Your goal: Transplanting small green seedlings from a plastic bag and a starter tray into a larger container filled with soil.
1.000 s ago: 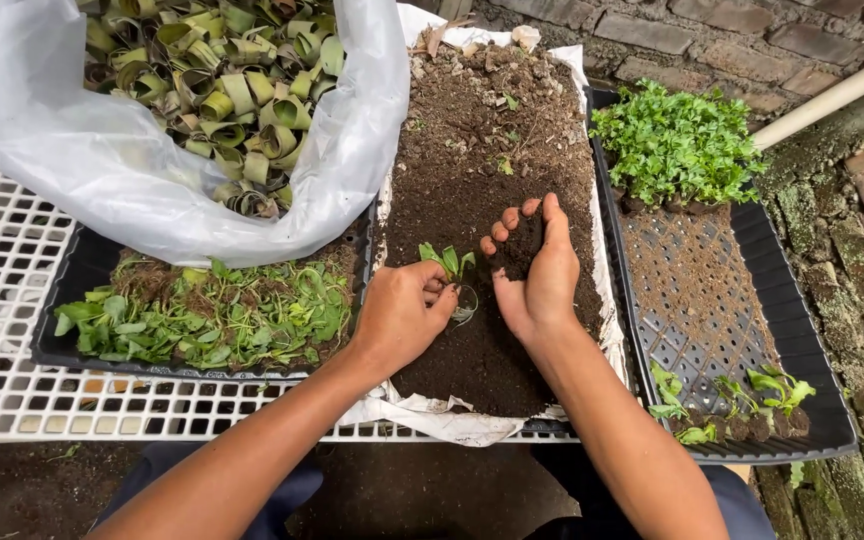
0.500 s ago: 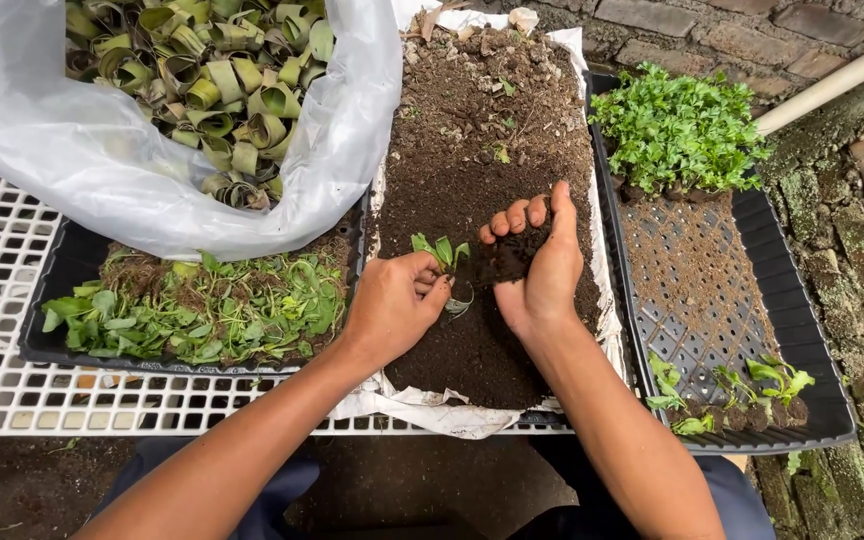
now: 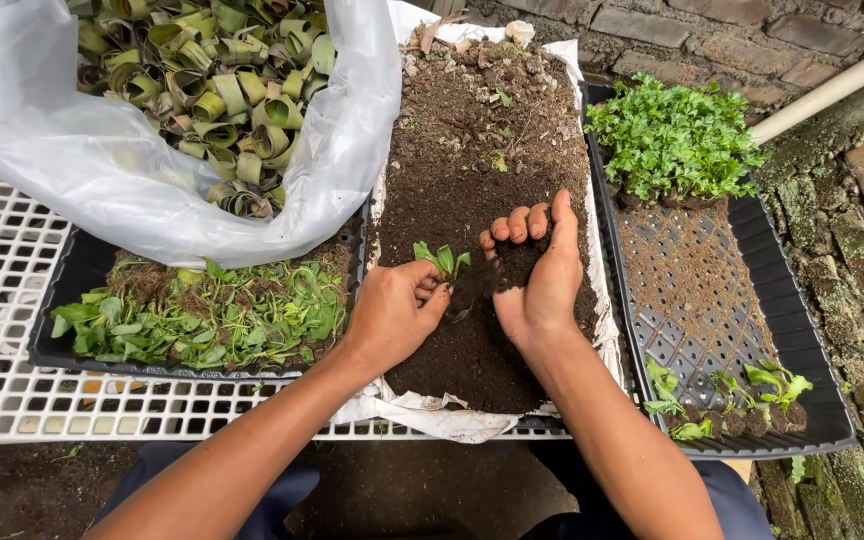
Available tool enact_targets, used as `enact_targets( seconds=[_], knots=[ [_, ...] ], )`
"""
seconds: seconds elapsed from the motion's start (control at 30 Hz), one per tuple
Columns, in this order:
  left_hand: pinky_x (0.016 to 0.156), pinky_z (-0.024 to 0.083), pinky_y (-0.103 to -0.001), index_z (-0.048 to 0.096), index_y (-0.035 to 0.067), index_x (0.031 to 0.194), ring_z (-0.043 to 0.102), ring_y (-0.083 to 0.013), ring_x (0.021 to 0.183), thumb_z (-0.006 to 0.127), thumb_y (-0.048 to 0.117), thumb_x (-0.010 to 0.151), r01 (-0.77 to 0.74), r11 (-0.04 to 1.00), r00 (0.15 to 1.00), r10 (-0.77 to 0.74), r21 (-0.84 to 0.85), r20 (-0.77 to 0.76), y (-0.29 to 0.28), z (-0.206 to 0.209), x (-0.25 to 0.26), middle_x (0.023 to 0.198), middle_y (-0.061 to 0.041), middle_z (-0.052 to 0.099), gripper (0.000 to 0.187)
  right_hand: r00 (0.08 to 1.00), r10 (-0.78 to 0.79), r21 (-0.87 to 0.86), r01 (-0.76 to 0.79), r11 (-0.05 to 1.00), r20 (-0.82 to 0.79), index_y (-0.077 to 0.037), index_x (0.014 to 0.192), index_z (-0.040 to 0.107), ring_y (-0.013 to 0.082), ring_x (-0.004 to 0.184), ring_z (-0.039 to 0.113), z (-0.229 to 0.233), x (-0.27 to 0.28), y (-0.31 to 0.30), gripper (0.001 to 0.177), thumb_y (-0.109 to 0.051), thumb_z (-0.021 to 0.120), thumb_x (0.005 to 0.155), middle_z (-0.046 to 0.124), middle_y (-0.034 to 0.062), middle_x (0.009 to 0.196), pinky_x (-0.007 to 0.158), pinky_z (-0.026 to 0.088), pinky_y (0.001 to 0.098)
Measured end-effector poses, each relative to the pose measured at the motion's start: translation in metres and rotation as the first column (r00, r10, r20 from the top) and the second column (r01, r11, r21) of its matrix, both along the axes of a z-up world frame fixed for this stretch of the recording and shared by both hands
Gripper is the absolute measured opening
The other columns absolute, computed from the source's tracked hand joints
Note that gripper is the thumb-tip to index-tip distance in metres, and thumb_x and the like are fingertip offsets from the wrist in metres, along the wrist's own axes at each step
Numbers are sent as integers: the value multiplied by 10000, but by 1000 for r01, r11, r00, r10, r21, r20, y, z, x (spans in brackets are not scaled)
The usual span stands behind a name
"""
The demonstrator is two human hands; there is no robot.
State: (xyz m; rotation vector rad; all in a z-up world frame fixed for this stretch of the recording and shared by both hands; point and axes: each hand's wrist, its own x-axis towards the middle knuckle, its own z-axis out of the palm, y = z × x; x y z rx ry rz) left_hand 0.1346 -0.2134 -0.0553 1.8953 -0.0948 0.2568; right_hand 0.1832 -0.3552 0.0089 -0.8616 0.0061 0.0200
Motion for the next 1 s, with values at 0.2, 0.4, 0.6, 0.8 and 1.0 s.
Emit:
enact_targets(
  seconds=[0.2,0.4,0.6,0.8,1.0],
  knots=[
    [597,622,-349,749,-52,896,763,-364,763,728,58,849,11,1000,1000,-11,6,-2,1,-3,1,789,-234,758,122,999,12,-40,-10,999,43,-204,719,395,172,677,520,5,-2,-2,447,-469,396,1079,382,-22,662,734,461,348],
    [596,622,-345,743,-54,889,769,-346,754,742,66,843,12,1000,1000,-12,24,-12,0,-5,3,790,-233,758,128,996,67,-254,-49,966,65,-186,713,401,169,670,521,6,2,-13,470,-450,362,1099,386,-13,652,710,465,318],
    [609,629,-353,745,-49,894,769,-361,773,728,82,853,30,999,999,-29,20,-19,1,0,-1,801,-235,763,138,831,519,-926,-13,377,200,47,1271,605,398,1250,620,-23,-15,-73,514,-344,334,1077,683,262,1200,1073,453,541],
    [627,634,-392,739,-65,909,764,-393,790,719,102,878,55,997,998,-55,47,-14,3,9,-1,820,-261,760,171,503,785,-814,580,2,361,-29,1378,602,376,1378,510,-38,-38,-69,476,-333,574,1014,597,166,1410,1180,365,505],
    [635,632,-370,744,-46,883,773,-367,787,707,79,877,64,995,998,-63,76,-13,4,8,-2,792,-228,770,131,414,810,-751,659,49,416,15,1301,652,370,1232,619,-57,-34,-65,420,-285,600,1012,651,189,1287,1103,463,481]
  ],
)
